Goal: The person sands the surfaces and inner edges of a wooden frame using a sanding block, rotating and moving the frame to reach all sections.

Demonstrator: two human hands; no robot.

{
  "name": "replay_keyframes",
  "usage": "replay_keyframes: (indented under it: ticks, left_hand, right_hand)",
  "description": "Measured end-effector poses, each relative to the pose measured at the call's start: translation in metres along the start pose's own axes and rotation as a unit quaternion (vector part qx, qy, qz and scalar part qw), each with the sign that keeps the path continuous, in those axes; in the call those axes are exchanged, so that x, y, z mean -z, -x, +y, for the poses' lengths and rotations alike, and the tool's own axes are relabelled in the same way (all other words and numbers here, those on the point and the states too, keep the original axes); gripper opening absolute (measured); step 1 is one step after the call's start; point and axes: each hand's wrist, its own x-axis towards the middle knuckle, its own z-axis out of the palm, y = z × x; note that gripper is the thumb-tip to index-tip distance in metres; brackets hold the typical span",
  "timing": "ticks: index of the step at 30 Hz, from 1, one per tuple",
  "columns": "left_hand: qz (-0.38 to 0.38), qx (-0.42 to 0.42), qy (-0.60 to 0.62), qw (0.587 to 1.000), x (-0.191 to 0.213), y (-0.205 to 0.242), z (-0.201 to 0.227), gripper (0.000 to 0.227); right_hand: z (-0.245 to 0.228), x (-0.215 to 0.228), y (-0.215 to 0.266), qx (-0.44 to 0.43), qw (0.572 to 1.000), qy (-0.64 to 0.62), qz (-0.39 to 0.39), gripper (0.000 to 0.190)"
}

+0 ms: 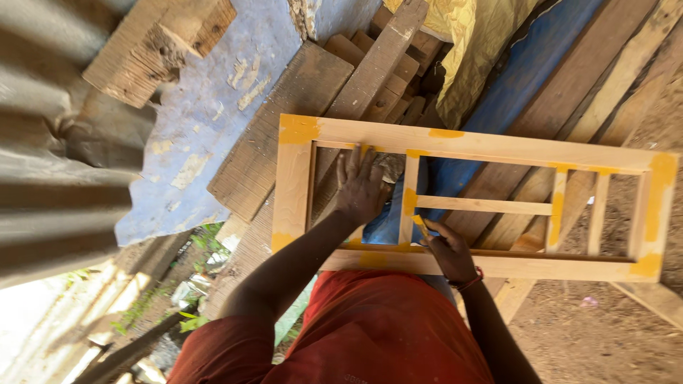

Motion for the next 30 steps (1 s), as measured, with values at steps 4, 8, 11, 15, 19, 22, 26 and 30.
replay_keyframes:
  ticks: [4,8,11,15,19,22,26,30]
  left_hand:
    - [0.06,-0.052,0.031,0.996,0.0,-0.002,0.002,0.047]
    - [0.099,-0.121,0.085,0.984,-0.011,0.003,-0.014,0.048]
    - [0.145,-0.145,0.164,0.965,-0.027,0.001,-0.004,0.052]
    - [0.233,-0.216,0.261,0.912,-0.024,0.01,0.0,0.035]
    - [0.219,-0.231,0.315,0.894,0.016,0.033,0.017,0.039]
    - [0.193,-0.24,0.358,0.882,0.036,0.044,0.02,0.051]
    - [0.266,-0.298,0.319,0.859,0.04,0.039,0.021,0.052]
    - [0.238,-0.285,0.315,0.874,0.035,0.04,0.012,0.047]
  right_hand:
    - [0.006,0.002,0.002,0.029,1.0,0.007,-0.006,0.041]
    - [0.012,-0.014,-0.008,0.031,0.999,0.033,-0.006,0.04]
    - [0.01,-0.006,-0.009,0.002,1.0,-0.027,-0.016,0.045]
    - [-0.001,0.004,-0.012,-0.003,0.951,-0.307,-0.042,0.048]
    - [-0.037,0.012,-0.001,-0.059,0.904,-0.4,-0.138,0.052]
    - [-0.045,0.005,0.007,-0.086,0.892,-0.426,-0.121,0.054]
    - [-0.04,0.015,0.012,-0.089,0.86,-0.478,-0.152,0.051]
    - [-0.029,0.024,0.025,-0.17,0.839,-0.512,-0.076,0.058]
